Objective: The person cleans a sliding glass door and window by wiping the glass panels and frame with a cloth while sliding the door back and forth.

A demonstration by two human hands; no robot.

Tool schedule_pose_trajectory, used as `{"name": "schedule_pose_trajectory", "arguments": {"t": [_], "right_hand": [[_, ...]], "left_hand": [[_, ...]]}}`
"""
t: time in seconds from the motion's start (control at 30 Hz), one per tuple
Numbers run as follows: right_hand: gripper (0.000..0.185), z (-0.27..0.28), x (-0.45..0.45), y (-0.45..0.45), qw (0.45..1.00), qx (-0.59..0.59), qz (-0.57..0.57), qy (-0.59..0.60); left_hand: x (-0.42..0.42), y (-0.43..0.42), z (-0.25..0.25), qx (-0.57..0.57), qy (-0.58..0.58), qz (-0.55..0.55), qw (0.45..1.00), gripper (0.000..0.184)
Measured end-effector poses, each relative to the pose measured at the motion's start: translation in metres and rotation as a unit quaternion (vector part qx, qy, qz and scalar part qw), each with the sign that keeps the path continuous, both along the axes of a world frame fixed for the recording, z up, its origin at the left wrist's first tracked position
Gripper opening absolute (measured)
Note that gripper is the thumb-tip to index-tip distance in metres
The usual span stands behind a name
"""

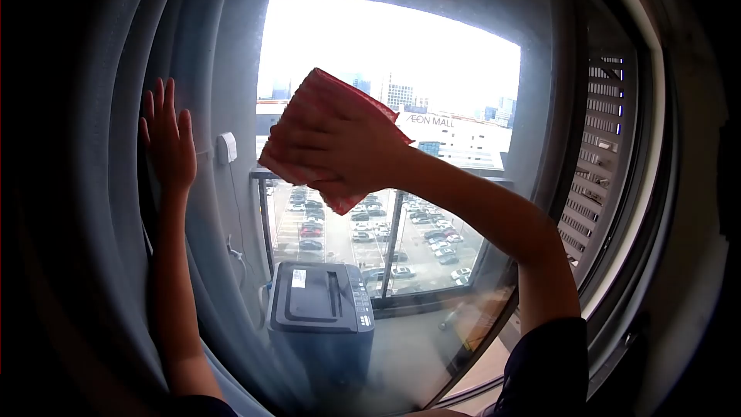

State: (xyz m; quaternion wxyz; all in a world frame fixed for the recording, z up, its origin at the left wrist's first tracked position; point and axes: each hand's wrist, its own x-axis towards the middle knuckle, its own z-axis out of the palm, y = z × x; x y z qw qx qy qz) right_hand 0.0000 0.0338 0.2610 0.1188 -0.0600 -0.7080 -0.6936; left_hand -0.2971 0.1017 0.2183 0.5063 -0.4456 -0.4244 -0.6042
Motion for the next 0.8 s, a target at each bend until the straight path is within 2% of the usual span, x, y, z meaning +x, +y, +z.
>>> {"name": "schedule_pose_trajectory", "arguments": {"t": [0.03, 0.07, 0.1, 0.13, 0.17, 0.2, 0.23, 0.27, 0.37, 0.4, 0.43, 0.47, 0.5, 0.53, 0.6, 0.63, 0.67, 0.7, 0.73, 0.77, 0.8], "right_hand": [[0.048, 0.019, 0.003, -0.001, 0.999, 0.033, -0.004, -0.033], [0.041, 0.050, 0.003, -0.004, 0.994, 0.090, 0.042, 0.034], [0.033, 0.088, 0.009, -0.007, 0.982, 0.095, 0.126, 0.099], [0.029, 0.152, 0.020, 0.023, 0.949, 0.214, 0.214, 0.091], [0.038, 0.182, 0.037, 0.025, 0.945, 0.162, 0.137, 0.250], [0.049, 0.201, 0.054, 0.020, 0.908, 0.106, 0.056, 0.401], [0.052, 0.210, 0.063, 0.017, 0.877, 0.150, 0.016, 0.457], [0.054, 0.210, 0.065, 0.010, 0.870, 0.110, -0.005, 0.481], [0.054, 0.152, 0.069, 0.003, 0.897, 0.167, -0.053, 0.405], [0.042, 0.129, 0.078, 0.004, 0.952, 0.171, 0.046, 0.250], [0.045, 0.080, 0.081, -0.006, 0.956, 0.152, -0.014, 0.251], [0.045, 0.033, 0.090, -0.009, 0.975, 0.064, -0.037, 0.211], [0.046, 0.003, 0.101, -0.012, 0.983, -0.024, -0.058, 0.172], [0.047, -0.003, 0.109, -0.021, 0.988, -0.014, -0.106, 0.114], [0.049, 0.008, 0.117, -0.044, 0.977, 0.007, -0.190, 0.096], [0.046, 0.032, 0.131, -0.029, 0.986, 0.056, -0.095, 0.124], [0.043, 0.066, 0.139, -0.029, 0.971, 0.105, -0.081, 0.199], [0.041, 0.114, 0.165, -0.005, 0.955, 0.215, -0.031, 0.200], [0.039, 0.158, 0.186, 0.010, 0.946, 0.239, 0.034, 0.216], [0.053, 0.175, 0.187, 0.002, 0.880, 0.103, -0.038, 0.461], [0.053, 0.190, 0.190, -0.007, 0.882, 0.090, -0.063, 0.459]], "left_hand": [[-0.001, 0.002, 0.000, 0.001, 0.002, -0.001, 1.000, 0.055], [-0.002, 0.003, 0.000, 0.002, 0.005, -0.002, 1.000, 0.055], [-0.001, 0.004, -0.001, -0.003, 0.006, -0.004, 1.000, 0.055], [-0.002, 0.003, -0.001, -0.008, 0.008, -0.005, 1.000, 0.055], [-0.004, 0.002, -0.001, -0.011, 0.009, -0.005, 1.000, 0.055], [-0.004, 0.001, 0.000, -0.012, 0.012, -0.005, 1.000, 0.055], [-0.004, 0.000, 0.000, -0.013, 0.012, -0.005, 1.000, 0.055], [-0.004, -0.001, 0.000, -0.014, 0.010, -0.007, 1.000, 0.056], [-0.003, -0.002, 0.000, -0.015, 0.011, 0.000, 1.000, 0.056], [-0.003, -0.001, 0.000, -0.013, 0.014, 0.007, 1.000, 0.056], [-0.003, -0.003, 0.000, -0.025, 0.012, 0.012, 1.000, 0.056], [-0.003, -0.001, 0.000, -0.021, 0.012, 0.017, 1.000, 0.056], [-0.003, 0.001, 0.001, -0.016, 0.012, 0.023, 1.000, 0.056], [-0.002, 0.000, 0.000, -0.016, 0.011, 0.027, 0.999, 0.056], [-0.003, -0.002, 0.000, -0.020, 0.013, 0.038, 0.999, 0.056], [-0.004, -0.001, 0.000, -0.022, 0.013, 0.042, 0.999, 0.056], [-0.008, 0.003, 0.000, -0.024, 0.014, 0.065, 0.997, 0.056], [-0.007, 0.002, 0.000, -0.018, 0.016, 0.059, 0.998, 0.056], [-0.007, 0.002, 0.000, -0.017, 0.022, 0.054, 0.998, 0.056], [-0.009, 0.002, 0.001, -0.014, 0.028, 0.052, 0.998, 0.056], [-0.010, 0.001, 0.001, -0.016, 0.028, 0.050, 0.998, 0.056]]}}
